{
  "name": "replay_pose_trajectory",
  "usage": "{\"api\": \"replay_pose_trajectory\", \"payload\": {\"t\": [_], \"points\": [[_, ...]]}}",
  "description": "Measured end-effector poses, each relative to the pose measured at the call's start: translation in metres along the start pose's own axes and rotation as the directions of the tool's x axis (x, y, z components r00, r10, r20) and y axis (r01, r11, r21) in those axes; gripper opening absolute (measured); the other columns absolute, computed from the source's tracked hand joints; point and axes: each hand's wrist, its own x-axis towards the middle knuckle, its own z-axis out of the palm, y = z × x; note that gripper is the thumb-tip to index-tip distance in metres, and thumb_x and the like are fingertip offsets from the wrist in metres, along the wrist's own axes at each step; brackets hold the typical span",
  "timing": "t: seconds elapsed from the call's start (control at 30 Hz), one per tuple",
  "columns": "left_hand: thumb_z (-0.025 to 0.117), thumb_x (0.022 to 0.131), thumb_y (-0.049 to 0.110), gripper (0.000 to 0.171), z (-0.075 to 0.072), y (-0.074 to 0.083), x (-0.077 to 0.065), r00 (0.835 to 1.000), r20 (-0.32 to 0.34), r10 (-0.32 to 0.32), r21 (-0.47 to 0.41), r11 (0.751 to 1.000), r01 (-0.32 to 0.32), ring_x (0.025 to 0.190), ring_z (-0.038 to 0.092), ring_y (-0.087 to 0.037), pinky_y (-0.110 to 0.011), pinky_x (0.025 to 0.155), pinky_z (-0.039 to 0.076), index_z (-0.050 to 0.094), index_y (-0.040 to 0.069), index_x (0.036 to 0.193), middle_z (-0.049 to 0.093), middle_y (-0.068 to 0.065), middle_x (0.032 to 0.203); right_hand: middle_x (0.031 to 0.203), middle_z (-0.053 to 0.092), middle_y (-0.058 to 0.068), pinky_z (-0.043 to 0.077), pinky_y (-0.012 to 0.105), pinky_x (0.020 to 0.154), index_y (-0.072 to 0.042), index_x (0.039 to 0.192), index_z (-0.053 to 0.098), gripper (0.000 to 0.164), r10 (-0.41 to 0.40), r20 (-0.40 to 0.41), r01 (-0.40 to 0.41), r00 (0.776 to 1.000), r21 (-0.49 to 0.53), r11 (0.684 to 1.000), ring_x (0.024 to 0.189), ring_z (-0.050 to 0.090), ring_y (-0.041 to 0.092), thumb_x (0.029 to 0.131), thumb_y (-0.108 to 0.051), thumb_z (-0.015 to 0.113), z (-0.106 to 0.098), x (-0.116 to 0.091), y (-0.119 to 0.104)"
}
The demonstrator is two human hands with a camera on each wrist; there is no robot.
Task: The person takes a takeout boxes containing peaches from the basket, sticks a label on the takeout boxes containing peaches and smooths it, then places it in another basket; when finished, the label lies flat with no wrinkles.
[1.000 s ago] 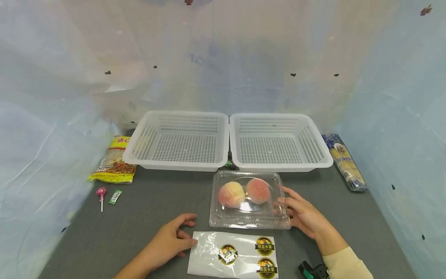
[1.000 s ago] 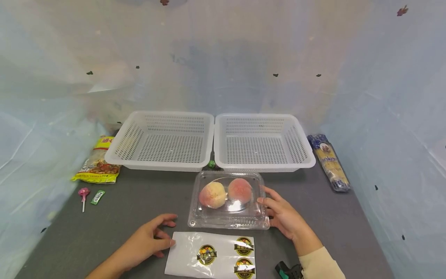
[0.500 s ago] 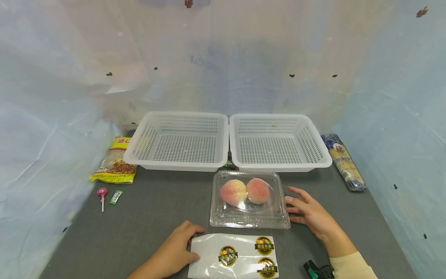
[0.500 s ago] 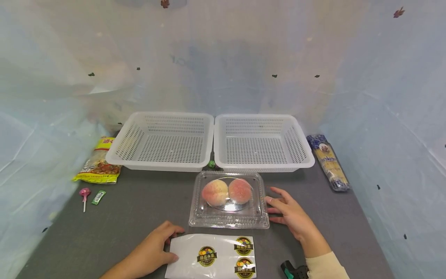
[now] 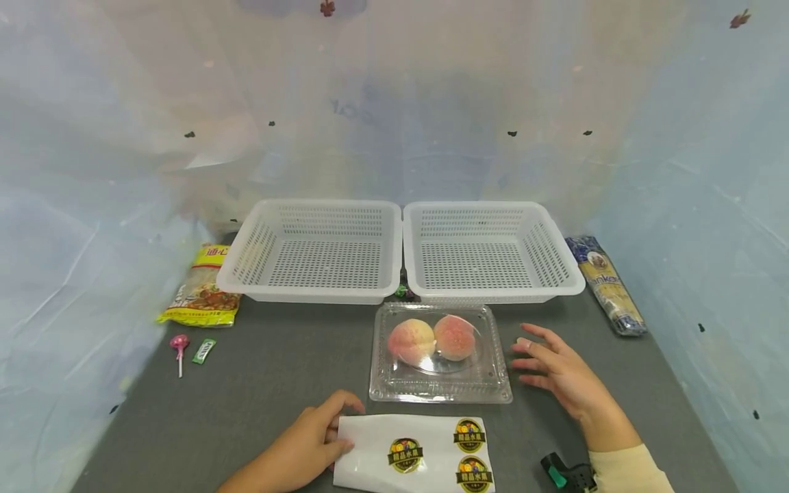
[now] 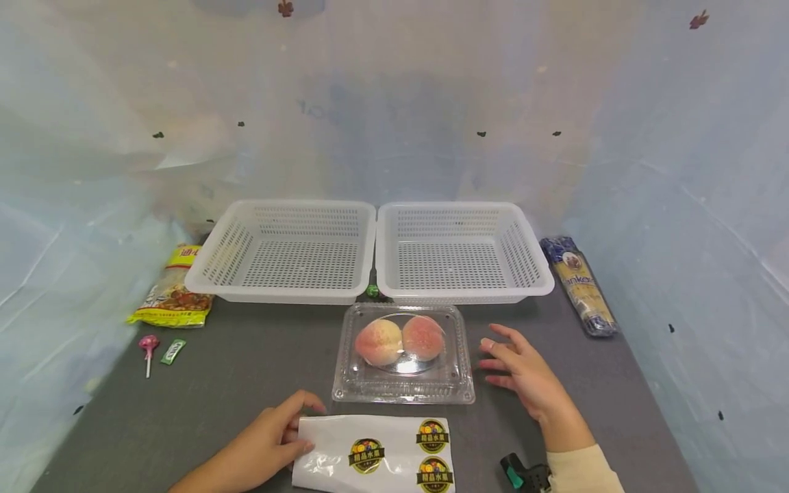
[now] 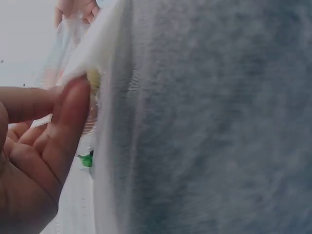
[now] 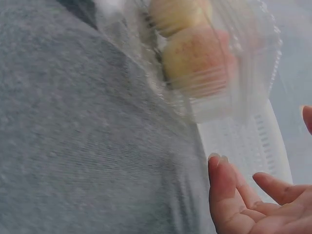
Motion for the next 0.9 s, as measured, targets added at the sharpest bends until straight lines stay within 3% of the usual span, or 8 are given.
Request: {"api": "replay_pose_trajectory", "payload": {"t": [0.2, 0.27, 0.37, 0.43, 0.53, 0.67, 0.77, 0.9], "points": [[0.07, 0.103, -0.005, 0.033, -0.005, 0.012, -0.003, 0.986, 0.108, 0.128, -0.048, 0.991, -0.123, 0.066, 0.058, 0.001, -0.024, 0.058, 0.054, 0.073, 0.011, 0.131, 0.069, 0.009, 0.085, 0.143, 0.055, 0.026, 0.059, 0.049, 0.092, 0.001, 0.168, 0.024, 0.067, -0.044, -0.03, 0.045, 0.999, 0.011, 0.999, 0.118, 0.067, 0.033, 0.118, -0.031, 0.053, -0.006, -0.003, -0.005], [0.067, 0.103, -0.007, 0.032, -0.005, 0.018, -0.002, 0.974, 0.142, 0.177, -0.065, 0.983, -0.169, 0.073, 0.06, 0.0, -0.024, 0.063, 0.055, 0.078, 0.009, 0.129, 0.076, 0.006, 0.096, 0.143, 0.056, 0.023, 0.059, 0.049, 0.092, 0.002, 0.167, 0.026, 0.066, -0.052, -0.035, 0.052, 0.998, 0.016, 0.998, 0.119, 0.068, 0.032, 0.118, -0.031, 0.053, -0.007, -0.005, -0.006], [0.064, 0.104, -0.01, 0.035, -0.005, 0.029, 0.0, 0.957, 0.168, 0.236, -0.078, 0.971, -0.226, 0.097, 0.068, -0.006, -0.029, 0.078, 0.06, 0.078, 0.006, 0.132, 0.075, -0.002, 0.13, 0.144, 0.056, 0.019, 0.059, 0.048, 0.093, 0.001, 0.166, 0.029, 0.063, -0.069, -0.042, 0.07, 0.997, 0.022, 0.997, 0.12, 0.067, 0.03, 0.118, -0.03, 0.053, -0.01, -0.007, -0.009], [0.063, 0.104, -0.011, 0.038, -0.006, 0.038, 0.001, 0.948, 0.155, 0.279, -0.057, 0.96, -0.273, 0.103, 0.067, -0.009, -0.029, 0.082, 0.06, 0.078, 0.007, 0.134, 0.073, -0.003, 0.135, 0.143, 0.056, 0.016, 0.059, 0.046, 0.092, 0.0, 0.165, 0.032, 0.06, -0.094, -0.048, 0.095, 0.994, 0.027, 0.995, 0.12, 0.067, 0.029, 0.118, -0.03, 0.053, -0.011, -0.009, -0.012], [0.062, 0.101, -0.017, 0.044, -0.01, 0.049, 0.005, 0.908, 0.062, 0.415, 0.014, 0.909, -0.416, 0.089, 0.063, -0.004, -0.026, 0.075, 0.059, 0.078, 0.009, 0.133, 0.074, -0.004, 0.132, 0.14, 0.059, 0.012, 0.059, 0.043, 0.092, -0.005, 0.161, 0.039, 0.05, -0.156, -0.056, 0.159, 0.986, 0.054, 0.986, 0.119, 0.067, 0.027, 0.118, -0.027, 0.053, -0.01, -0.011, -0.019], [0.061, 0.097, -0.024, 0.049, -0.018, 0.061, 0.012, 0.817, -0.117, 0.565, 0.102, 0.825, -0.556, 0.077, 0.059, -0.006, -0.026, 0.066, 0.056, 0.078, 0.008, 0.13, 0.076, -0.008, 0.126, 0.139, 0.062, 0.01, 0.059, 0.038, 0.09, -0.007, 0.157, 0.045, 0.041, -0.278, -0.046, 0.282, 0.959, 0.129, 0.951, 0.118, 0.067, 0.025, 0.119, -0.019, 0.05, -0.006, -0.012, -0.027], [0.062, 0.097, -0.023, 0.047, -0.025, 0.068, 0.019, 0.806, -0.216, 0.551, 0.078, 0.833, -0.548, 0.087, 0.066, -0.015, -0.029, 0.067, 0.057, 0.078, 0.007, 0.129, 0.075, -0.011, 0.129, 0.138, 0.064, 0.01, 0.058, 0.036, 0.089, -0.004, 0.157, 0.046, 0.039, -0.375, -0.053, 0.378, 0.926, 0.178, 0.909, 0.117, 0.066, 0.025, 0.119, -0.014, 0.047, 0.002, -0.014, -0.035], [0.063, 0.098, -0.021, 0.045, -0.036, 0.072, 0.028, 0.803, -0.315, 0.507, 0.073, 0.856, -0.512, 0.073, 0.06, -0.012, -0.029, 0.059, 0.054, 0.076, 0.004, 0.134, 0.074, -0.013, 0.126, 0.134, 0.066, 0.012, 0.057, 0.035, 0.087, 0.002, 0.153, 0.051, 0.037, -0.492, -0.126, 0.508, 0.861, 0.201, 0.838, 0.115, 0.067, 0.026, 0.118, -0.007, 0.047, 0.015, -0.017, -0.048]]}}
